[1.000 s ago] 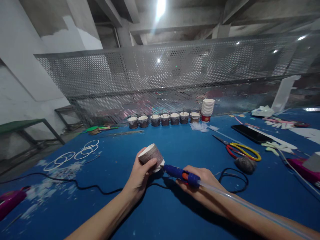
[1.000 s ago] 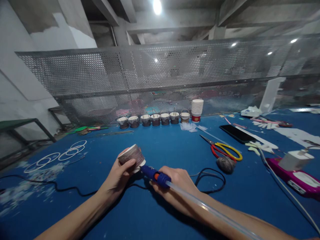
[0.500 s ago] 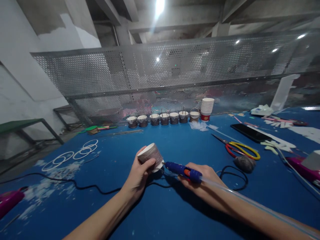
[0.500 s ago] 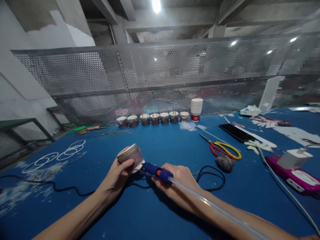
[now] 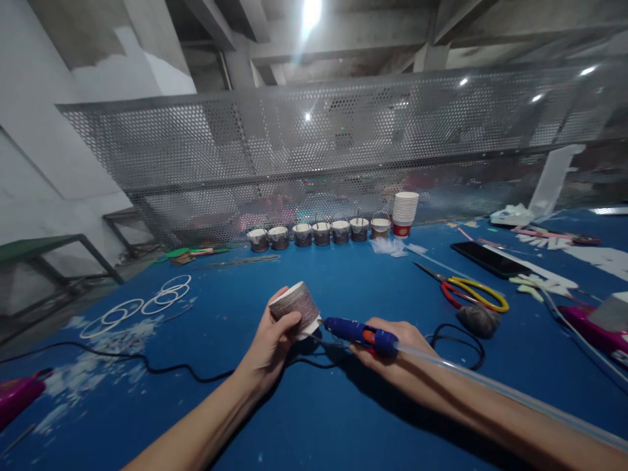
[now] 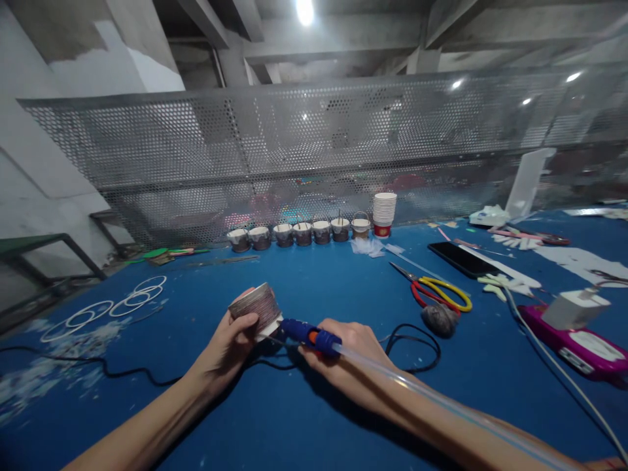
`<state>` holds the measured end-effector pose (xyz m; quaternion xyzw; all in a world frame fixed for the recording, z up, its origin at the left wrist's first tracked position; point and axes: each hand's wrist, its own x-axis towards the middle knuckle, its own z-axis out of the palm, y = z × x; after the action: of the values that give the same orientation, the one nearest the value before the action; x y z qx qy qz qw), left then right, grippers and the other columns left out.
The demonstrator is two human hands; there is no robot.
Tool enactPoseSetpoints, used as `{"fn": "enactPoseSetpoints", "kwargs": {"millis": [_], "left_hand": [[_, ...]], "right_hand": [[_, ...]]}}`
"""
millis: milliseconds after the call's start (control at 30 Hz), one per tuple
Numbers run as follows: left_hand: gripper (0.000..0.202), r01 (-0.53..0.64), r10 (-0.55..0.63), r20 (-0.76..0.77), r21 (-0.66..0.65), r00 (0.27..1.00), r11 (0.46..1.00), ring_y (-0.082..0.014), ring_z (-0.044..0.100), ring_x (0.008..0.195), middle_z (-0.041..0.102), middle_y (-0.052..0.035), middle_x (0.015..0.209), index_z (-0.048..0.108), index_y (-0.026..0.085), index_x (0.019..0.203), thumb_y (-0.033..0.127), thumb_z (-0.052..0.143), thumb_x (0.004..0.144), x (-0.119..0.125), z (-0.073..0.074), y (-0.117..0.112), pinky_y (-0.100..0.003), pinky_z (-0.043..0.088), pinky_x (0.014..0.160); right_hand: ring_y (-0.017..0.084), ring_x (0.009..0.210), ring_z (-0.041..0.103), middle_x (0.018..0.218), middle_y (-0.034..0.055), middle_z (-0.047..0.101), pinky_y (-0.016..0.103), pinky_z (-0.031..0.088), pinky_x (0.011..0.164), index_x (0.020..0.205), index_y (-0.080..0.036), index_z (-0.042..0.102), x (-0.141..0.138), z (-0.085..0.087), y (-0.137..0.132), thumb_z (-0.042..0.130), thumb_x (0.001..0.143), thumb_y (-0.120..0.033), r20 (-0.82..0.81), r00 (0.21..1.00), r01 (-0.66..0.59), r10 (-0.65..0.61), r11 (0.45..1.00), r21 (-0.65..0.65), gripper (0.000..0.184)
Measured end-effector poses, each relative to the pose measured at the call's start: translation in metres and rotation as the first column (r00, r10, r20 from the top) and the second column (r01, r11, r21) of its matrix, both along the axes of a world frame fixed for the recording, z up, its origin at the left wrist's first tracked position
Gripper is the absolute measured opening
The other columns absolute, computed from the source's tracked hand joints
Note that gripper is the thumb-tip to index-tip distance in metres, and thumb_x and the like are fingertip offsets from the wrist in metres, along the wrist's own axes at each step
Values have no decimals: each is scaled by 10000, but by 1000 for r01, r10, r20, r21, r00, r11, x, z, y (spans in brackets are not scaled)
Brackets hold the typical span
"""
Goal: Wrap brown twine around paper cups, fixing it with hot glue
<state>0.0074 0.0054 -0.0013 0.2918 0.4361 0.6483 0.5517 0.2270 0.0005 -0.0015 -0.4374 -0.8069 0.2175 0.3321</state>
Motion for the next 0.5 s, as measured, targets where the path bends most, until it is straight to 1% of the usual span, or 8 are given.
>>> {"fn": "enactPoseSetpoints", "kwargs": {"millis": [100,267,433,500], "left_hand": [[691,8,-8,1,-6,1000,1000,-230,667,961,690,-67,1132,573,246,1255,187,799,605,0,-1,0,-347,535,840],[683,16,-16,19,-5,1000,1000,-214,677,927,709,-51,1088,582,248,1241,172,803,599,3,1,-2,-320,535,826],[810,25,-25,-19,-15,999,1000,-241,682,950,715,-79,1093,529,219,1315,184,840,569,3,0,-2,-336,532,831],[819,46,-46,-22,-8,999,999,-253,684,962,720,-88,1085,522,211,1328,186,840,574,2,-1,-1,-352,528,850]], "right_hand": [[124,524,520,621,-3,619,240,347,536,723,-211,581,0,0,-2,561,854,-391,-13,1000,-21,21,1000,10,223],[119,504,518,611,-6,621,236,354,522,722,-212,584,-3,0,-5,573,850,-343,-12,997,-73,73,997,37,183],[114,515,506,615,-13,619,231,355,526,722,-214,586,-2,3,-6,571,855,-365,-14,997,-72,72,997,4,202],[117,528,513,624,-12,623,231,358,534,727,-216,595,-1,4,-6,576,854,-373,-11,998,-66,65,998,-15,203]]}}
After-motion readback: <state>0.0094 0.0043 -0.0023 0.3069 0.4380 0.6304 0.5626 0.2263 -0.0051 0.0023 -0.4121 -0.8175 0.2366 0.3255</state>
